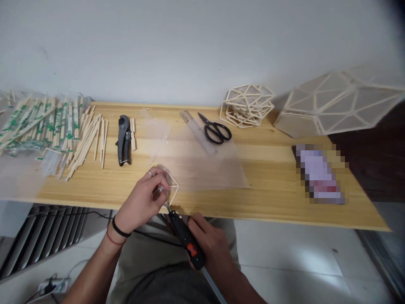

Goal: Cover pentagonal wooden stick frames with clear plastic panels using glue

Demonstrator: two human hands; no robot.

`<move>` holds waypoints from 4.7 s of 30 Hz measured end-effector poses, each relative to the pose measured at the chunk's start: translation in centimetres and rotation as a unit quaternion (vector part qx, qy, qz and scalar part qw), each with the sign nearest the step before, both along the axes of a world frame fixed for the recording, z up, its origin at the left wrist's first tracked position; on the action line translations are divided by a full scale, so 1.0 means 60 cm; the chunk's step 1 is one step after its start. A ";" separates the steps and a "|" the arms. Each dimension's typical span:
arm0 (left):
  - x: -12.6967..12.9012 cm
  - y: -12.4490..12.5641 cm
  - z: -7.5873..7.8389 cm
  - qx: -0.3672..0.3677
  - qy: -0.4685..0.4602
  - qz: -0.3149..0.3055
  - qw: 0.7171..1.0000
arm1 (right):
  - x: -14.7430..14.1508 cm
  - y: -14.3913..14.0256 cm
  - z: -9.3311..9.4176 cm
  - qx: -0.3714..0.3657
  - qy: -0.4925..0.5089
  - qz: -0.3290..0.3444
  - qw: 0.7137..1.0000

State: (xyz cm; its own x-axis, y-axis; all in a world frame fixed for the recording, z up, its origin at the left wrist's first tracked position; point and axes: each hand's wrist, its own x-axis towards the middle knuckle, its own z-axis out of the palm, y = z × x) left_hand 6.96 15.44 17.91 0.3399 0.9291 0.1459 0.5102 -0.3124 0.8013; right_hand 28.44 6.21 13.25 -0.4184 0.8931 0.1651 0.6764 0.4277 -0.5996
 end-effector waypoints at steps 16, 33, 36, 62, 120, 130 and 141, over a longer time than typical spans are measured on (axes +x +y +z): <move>0.000 -0.001 -0.006 0.000 0.012 0.005 1.000 | 0.010 0.004 -0.006 0.012 0.058 0.037 0.998; -0.004 -0.001 0.009 -0.028 0.005 -0.036 0.999 | 0.021 0.031 0.057 -0.137 0.202 -0.009 0.970; -0.004 0.000 0.013 -0.043 0.002 -0.029 0.999 | 0.024 0.032 0.063 -0.148 0.204 -0.010 0.968; -0.001 0.002 0.011 -0.026 -0.007 -0.022 0.999 | 0.016 0.037 0.062 -0.178 0.159 -0.022 0.971; 0.010 -0.006 -0.009 -0.006 0.002 -0.003 1.000 | 0.020 0.071 0.067 -0.172 0.110 -0.109 0.973; 0.013 -0.006 -0.010 0.001 0.026 0.000 1.000 | 0.015 0.075 0.067 -0.169 0.114 -0.132 0.970; 0.010 -0.006 -0.012 -0.001 0.013 0.001 1.000 | 0.012 0.076 0.070 -0.160 0.115 -0.143 0.970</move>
